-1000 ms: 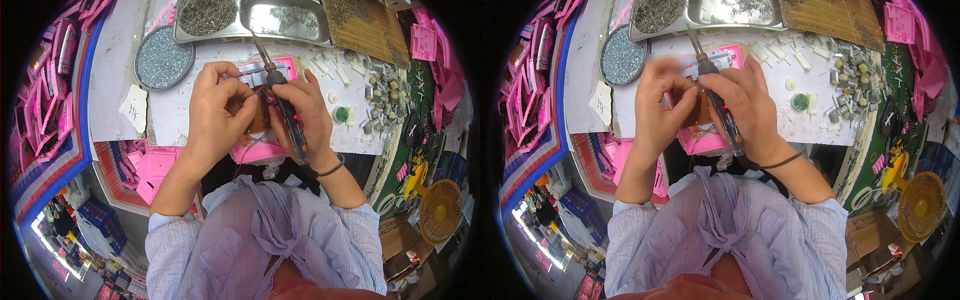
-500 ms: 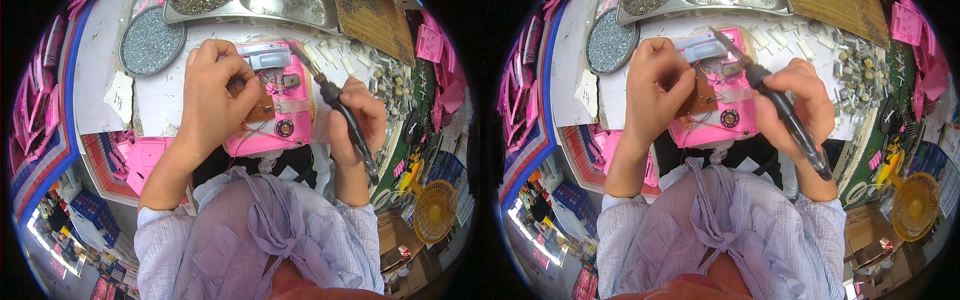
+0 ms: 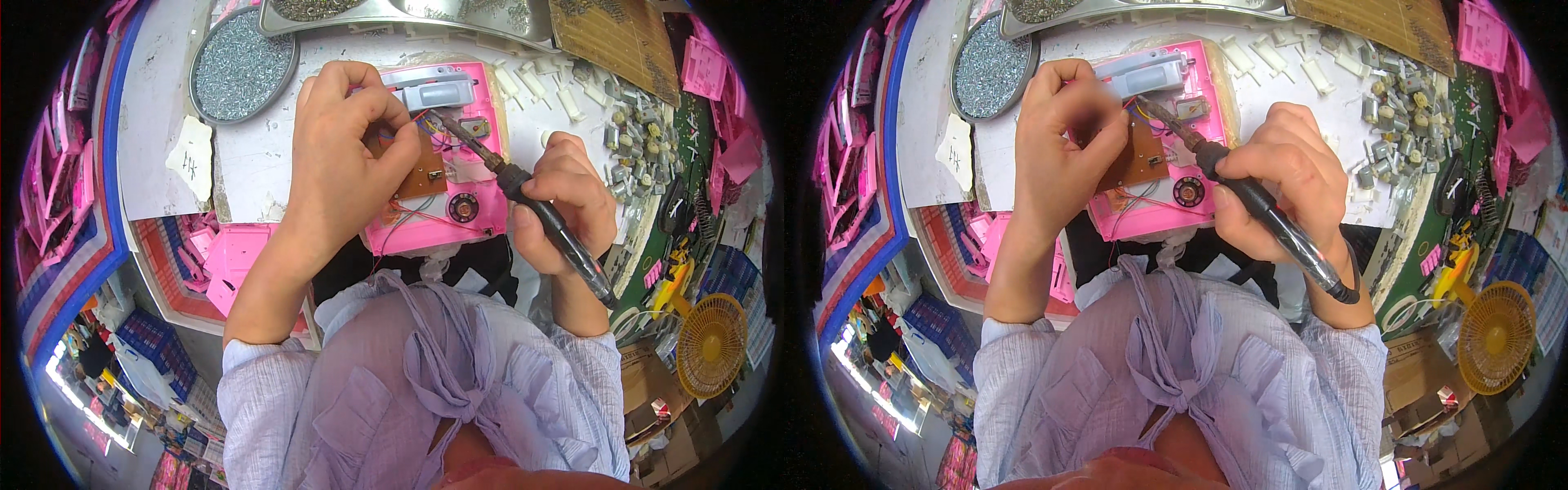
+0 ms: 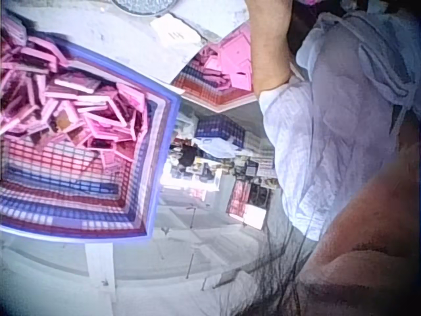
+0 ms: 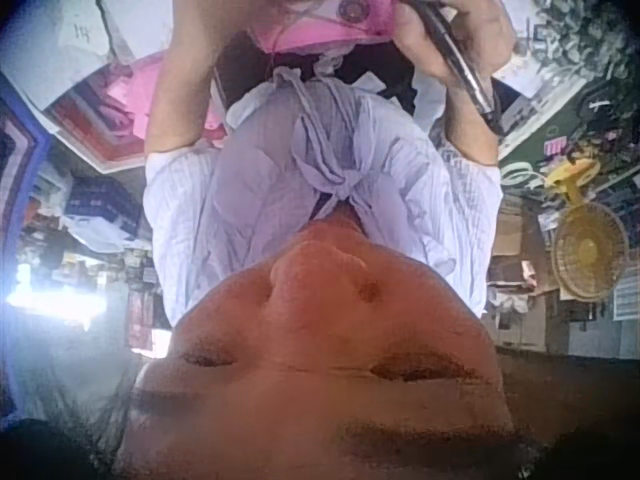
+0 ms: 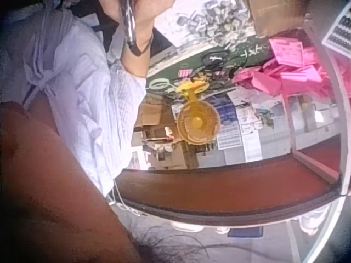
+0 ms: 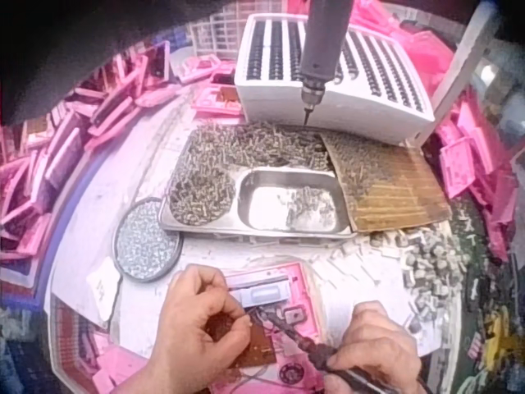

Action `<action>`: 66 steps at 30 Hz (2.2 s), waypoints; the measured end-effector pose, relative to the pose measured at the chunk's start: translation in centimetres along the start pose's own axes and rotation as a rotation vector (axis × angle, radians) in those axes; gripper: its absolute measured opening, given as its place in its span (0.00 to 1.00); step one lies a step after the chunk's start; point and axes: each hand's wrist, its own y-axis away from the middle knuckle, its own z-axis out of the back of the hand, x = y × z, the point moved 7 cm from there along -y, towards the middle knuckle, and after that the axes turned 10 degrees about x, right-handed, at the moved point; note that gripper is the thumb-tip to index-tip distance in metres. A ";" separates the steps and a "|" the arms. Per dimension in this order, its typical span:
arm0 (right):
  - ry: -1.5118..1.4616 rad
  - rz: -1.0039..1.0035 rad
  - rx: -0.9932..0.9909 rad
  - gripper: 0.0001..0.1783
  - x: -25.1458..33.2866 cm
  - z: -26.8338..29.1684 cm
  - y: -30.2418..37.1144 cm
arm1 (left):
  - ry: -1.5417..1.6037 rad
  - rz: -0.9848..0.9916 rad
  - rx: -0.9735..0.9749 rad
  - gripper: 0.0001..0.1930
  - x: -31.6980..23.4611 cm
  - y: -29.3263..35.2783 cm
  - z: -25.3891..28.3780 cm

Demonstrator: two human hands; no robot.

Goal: Assembling the internal components and outer casing of a pink electronic toy device using a soldering iron and an electric screwdriver.

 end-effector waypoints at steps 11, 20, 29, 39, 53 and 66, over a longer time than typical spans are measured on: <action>0.005 0.008 0.005 0.15 -0.1 -0.3 -0.1 | 0.020 0.009 0.007 0.04 0.1 0.1 -0.1; 0.056 0.057 0.045 0.17 -0.1 -0.3 -0.2 | 0.009 0.011 0.005 0.04 0.1 0.1 -0.1; -0.005 0.023 0.048 0.15 -0.3 0.5 -0.1 | -0.002 0.008 -0.001 0.04 -0.1 0.0 -0.1; -0.014 0.023 0.039 0.15 -0.5 0.8 -0.1 | -0.024 0.014 -0.009 0.04 -0.2 0.0 -0.1; 0.003 0.018 0.096 0.17 -1.1 0.4 -0.7 | -0.111 0.068 0.011 0.05 -0.7 -0.9 -0.1; -0.007 0.023 0.094 0.18 -1.1 0.3 -0.9 | -0.131 0.060 0.045 0.06 -1.0 -1.4 -0.1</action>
